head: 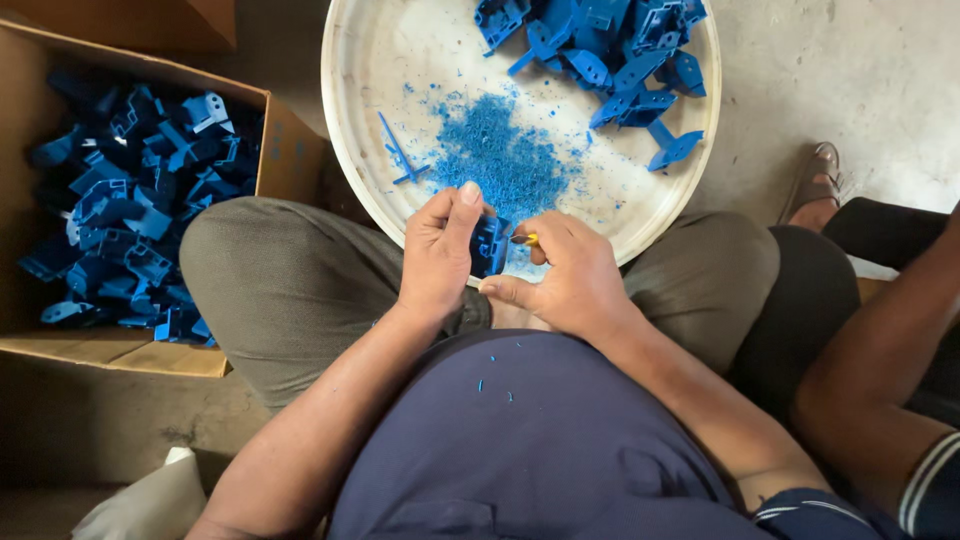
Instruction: The person trims excess material from blue plastic components using a handheld yellow utility knife while sitting on the floor.
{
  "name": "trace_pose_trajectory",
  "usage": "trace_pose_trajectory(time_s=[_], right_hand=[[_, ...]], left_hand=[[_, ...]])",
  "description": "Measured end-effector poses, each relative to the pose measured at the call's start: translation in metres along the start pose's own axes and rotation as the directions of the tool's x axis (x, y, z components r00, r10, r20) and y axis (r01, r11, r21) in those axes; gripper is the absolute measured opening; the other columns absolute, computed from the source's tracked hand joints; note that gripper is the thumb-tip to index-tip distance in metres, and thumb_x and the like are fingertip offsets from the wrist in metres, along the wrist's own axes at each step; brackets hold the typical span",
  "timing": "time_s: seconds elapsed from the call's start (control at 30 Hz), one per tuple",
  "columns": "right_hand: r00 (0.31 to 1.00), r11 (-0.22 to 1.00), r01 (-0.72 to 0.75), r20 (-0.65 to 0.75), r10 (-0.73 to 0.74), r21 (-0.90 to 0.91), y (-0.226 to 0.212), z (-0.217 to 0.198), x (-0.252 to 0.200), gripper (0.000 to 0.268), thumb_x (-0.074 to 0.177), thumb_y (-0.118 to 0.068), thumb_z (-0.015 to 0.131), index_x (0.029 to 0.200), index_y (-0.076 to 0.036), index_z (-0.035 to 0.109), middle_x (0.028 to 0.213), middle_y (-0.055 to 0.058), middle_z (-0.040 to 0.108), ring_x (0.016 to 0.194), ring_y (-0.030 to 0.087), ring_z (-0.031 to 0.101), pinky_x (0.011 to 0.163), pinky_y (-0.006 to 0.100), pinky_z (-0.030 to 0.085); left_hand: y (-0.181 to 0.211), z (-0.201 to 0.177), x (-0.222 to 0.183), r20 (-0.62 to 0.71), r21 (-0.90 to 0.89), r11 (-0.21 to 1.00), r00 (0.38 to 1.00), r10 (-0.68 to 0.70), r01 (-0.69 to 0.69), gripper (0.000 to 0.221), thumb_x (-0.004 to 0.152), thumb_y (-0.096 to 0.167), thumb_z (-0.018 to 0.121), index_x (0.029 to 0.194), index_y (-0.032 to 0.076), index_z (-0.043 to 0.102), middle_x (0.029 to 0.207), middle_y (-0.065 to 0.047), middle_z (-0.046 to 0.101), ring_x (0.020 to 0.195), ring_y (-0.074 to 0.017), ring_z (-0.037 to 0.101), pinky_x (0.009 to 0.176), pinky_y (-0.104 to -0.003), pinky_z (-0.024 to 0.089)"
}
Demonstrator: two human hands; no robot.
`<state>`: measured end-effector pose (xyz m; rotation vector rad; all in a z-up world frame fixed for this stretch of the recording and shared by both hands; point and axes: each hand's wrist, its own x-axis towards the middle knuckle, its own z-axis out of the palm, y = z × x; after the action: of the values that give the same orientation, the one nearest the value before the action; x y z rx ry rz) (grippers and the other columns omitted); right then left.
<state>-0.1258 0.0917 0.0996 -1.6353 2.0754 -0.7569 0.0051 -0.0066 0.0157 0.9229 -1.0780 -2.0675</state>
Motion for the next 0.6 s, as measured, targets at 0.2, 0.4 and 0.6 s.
trace_pose_trajectory(time_s=[0.2,0.4,0.6], right_hand=[[0.994,0.991,0.108,0.02,-0.107,-0.075,-0.0015,-0.0015,0.0023,0.06,0.069,-0.053,0.089,0.094,-0.005,0.065,0.078,0.009,0.059,0.071,0.028,0.059,0.064,0.04,0.048],[0.993,0.989,0.106,0.055,-0.101,-0.099,-0.0025,-0.0001,0.0025,0.061,0.071,-0.055,0.087,0.093,-0.004,0.064,0.077,0.01,0.058,0.071,0.03,0.058,0.064,0.042,0.048],[0.988,0.983,0.132,0.1,-0.12,-0.125,-0.0032,0.0011,0.0016,0.066,0.067,-0.057,0.088,0.093,-0.003,0.06,0.084,0.014,0.064,0.081,0.037,0.064,0.069,0.046,0.05]], left_hand=[[-0.0024,0.0011,0.0006,0.005,0.059,0.998,0.999,0.033,-0.034,0.04,0.104,0.036,0.064,0.079,0.005,0.064,0.07,0.005,0.054,0.066,-0.0029,0.041,0.058,-0.024,0.036],[-0.0019,0.0021,0.0009,-0.001,0.069,0.998,1.0,0.01,-0.01,0.04,0.105,0.033,0.065,0.075,0.007,0.058,0.071,0.007,0.05,0.067,-0.0027,0.037,0.057,-0.025,0.034],[-0.0018,0.0049,-0.0006,-0.009,0.079,0.997,1.0,-0.014,0.015,0.041,0.104,0.033,0.064,0.073,0.009,0.056,0.068,0.007,0.049,0.065,-0.0029,0.037,0.056,-0.025,0.034]])
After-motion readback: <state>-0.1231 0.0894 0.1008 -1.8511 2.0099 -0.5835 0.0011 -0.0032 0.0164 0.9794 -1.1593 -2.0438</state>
